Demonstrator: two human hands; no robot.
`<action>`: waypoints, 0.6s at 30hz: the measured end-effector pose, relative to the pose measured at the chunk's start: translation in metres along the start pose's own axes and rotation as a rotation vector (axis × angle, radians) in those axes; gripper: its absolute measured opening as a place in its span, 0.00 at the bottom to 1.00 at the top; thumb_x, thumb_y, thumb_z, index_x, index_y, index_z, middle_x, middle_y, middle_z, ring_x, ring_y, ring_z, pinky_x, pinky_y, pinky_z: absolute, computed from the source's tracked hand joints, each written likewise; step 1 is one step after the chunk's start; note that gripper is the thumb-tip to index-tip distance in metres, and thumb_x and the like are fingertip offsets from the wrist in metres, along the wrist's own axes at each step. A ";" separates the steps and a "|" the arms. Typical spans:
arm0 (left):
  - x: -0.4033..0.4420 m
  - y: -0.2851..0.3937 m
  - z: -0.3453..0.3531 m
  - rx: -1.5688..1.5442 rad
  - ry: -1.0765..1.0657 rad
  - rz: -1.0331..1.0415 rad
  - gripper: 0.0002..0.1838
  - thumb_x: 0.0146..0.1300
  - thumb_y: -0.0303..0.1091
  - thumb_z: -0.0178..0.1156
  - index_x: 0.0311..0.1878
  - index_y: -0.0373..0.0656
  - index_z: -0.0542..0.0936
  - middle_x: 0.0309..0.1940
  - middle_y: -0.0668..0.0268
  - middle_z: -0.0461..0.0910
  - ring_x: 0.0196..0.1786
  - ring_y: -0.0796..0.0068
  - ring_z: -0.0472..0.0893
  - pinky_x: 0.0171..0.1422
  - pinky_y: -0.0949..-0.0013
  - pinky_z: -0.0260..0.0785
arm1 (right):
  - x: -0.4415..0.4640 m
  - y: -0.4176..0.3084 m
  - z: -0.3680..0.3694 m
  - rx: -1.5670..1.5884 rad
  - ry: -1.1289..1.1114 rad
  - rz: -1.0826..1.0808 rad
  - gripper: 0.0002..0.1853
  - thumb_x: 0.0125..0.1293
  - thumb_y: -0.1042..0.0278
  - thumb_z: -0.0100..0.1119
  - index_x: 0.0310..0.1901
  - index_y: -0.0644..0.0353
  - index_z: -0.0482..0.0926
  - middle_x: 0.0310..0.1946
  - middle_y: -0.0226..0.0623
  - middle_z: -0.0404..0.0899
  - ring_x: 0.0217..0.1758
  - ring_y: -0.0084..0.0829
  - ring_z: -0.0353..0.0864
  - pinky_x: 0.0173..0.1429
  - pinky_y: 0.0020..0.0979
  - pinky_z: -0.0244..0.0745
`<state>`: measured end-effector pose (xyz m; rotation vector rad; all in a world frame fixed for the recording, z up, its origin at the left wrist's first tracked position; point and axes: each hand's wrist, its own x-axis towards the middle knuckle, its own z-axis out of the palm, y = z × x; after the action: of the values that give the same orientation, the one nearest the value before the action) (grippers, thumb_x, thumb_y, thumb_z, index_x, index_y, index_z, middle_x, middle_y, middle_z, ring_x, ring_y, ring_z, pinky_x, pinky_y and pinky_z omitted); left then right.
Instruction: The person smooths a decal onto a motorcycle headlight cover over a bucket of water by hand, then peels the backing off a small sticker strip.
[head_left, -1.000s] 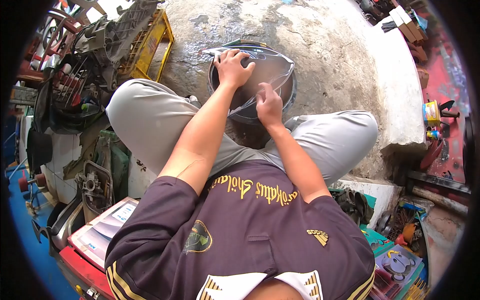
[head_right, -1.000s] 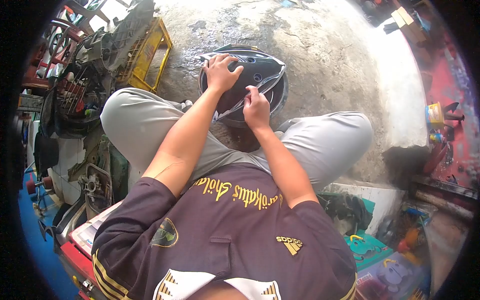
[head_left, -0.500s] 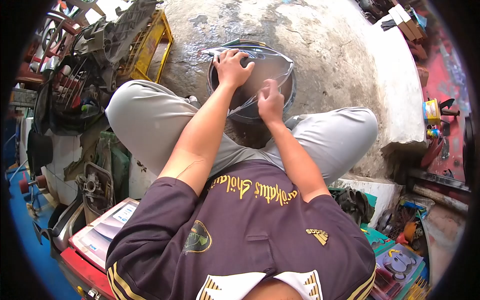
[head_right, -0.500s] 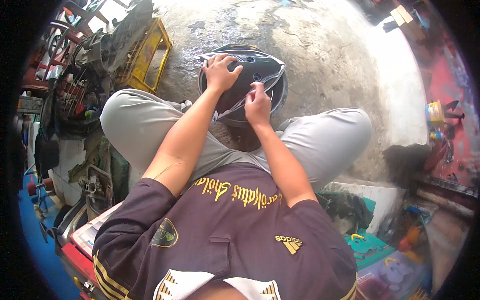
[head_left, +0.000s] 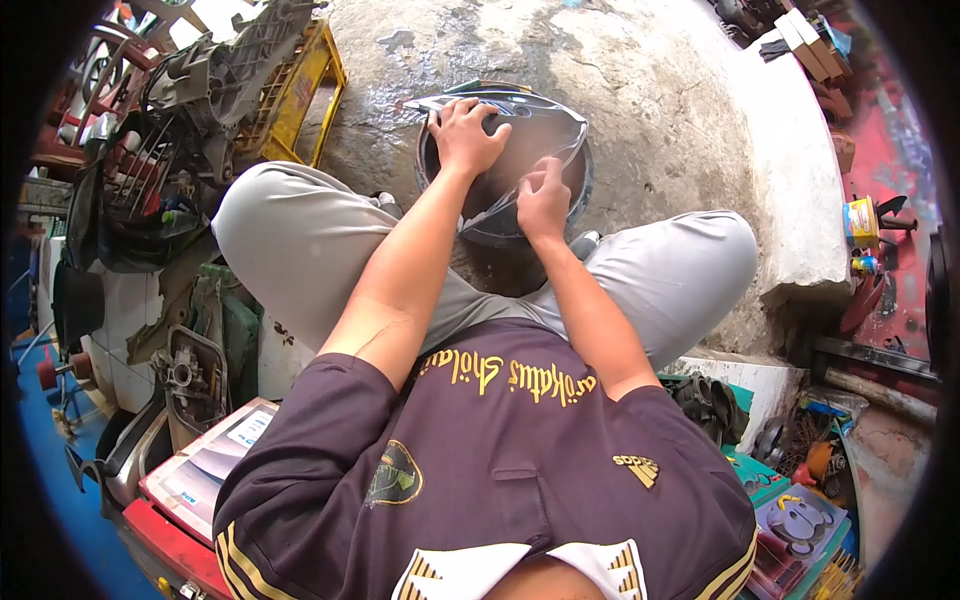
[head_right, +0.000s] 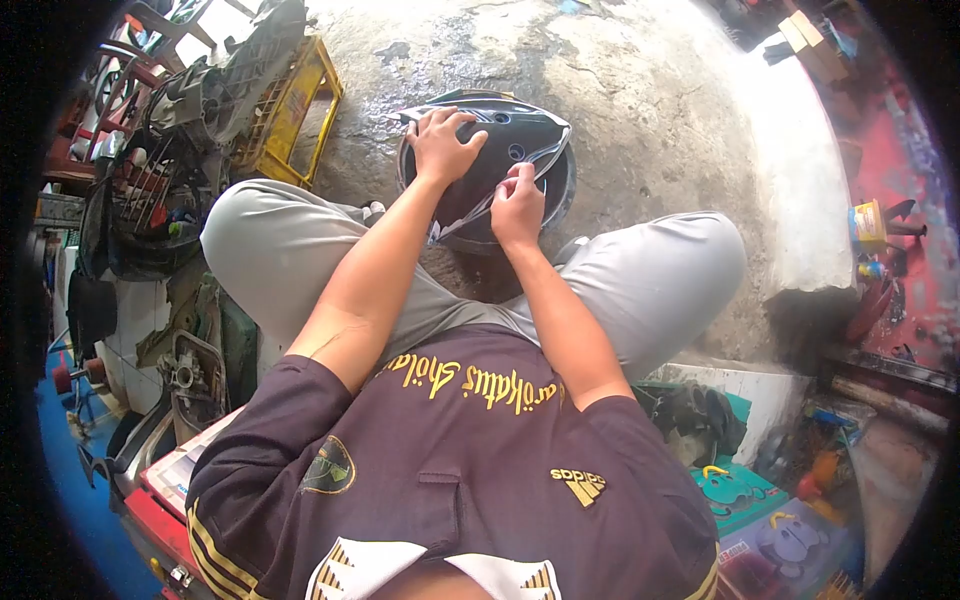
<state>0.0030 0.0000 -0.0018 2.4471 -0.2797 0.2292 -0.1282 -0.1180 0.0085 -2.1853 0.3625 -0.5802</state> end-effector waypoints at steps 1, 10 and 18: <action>0.000 0.000 0.000 0.006 -0.003 -0.001 0.25 0.61 0.59 0.71 0.58 0.61 0.90 0.73 0.66 0.78 0.83 0.60 0.64 0.89 0.36 0.39 | -0.001 0.000 0.001 -0.002 0.001 0.001 0.14 0.65 0.81 0.65 0.50 0.60 0.74 0.31 0.46 0.88 0.36 0.48 0.91 0.43 0.47 0.83; -0.005 0.008 0.001 0.044 -0.006 -0.004 0.26 0.63 0.59 0.72 0.62 0.62 0.88 0.75 0.65 0.77 0.84 0.59 0.63 0.89 0.34 0.40 | 0.007 -0.004 -0.001 0.035 0.099 0.157 0.14 0.66 0.80 0.65 0.50 0.60 0.74 0.30 0.45 0.88 0.35 0.46 0.91 0.42 0.45 0.83; -0.006 0.008 0.001 0.048 -0.009 0.004 0.27 0.62 0.59 0.72 0.62 0.62 0.88 0.74 0.65 0.77 0.84 0.59 0.64 0.89 0.34 0.40 | 0.012 0.004 0.000 -0.007 0.107 0.096 0.13 0.67 0.80 0.66 0.50 0.61 0.74 0.30 0.44 0.88 0.34 0.45 0.91 0.42 0.45 0.83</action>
<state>-0.0044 -0.0064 0.0008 2.4963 -0.2863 0.2293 -0.1181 -0.1258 0.0091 -2.1355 0.5237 -0.6443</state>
